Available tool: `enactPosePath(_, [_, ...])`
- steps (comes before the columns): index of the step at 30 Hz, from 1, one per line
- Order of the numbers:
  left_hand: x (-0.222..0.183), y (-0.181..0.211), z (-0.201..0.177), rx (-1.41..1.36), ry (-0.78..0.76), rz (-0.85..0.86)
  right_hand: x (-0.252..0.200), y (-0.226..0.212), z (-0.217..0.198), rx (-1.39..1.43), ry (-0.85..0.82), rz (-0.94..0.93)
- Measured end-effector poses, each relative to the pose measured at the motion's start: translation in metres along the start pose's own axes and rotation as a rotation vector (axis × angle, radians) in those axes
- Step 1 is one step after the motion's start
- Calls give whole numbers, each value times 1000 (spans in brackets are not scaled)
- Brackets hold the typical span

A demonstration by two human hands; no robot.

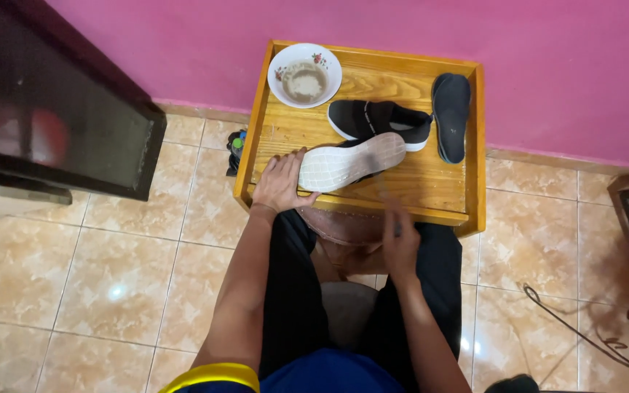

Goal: Cleaning the white sole of a black sneaker using a small tool and a bowl of cleaning solution on a wooden stand.

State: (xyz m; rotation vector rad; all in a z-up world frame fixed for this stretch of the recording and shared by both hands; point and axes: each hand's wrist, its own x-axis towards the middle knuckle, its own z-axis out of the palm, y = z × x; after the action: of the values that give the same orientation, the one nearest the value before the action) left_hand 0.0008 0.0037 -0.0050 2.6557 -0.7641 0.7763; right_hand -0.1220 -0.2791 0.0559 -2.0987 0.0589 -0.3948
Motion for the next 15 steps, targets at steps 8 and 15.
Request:
enactPosePath(8, [0, 0, 0, -8, -11, 1, -12, -8, 13, 29, -154, 29])
enactPosePath(15, [1, 2, -1, 3, 21, -16, -8, 50, 6, -71, -57, 26])
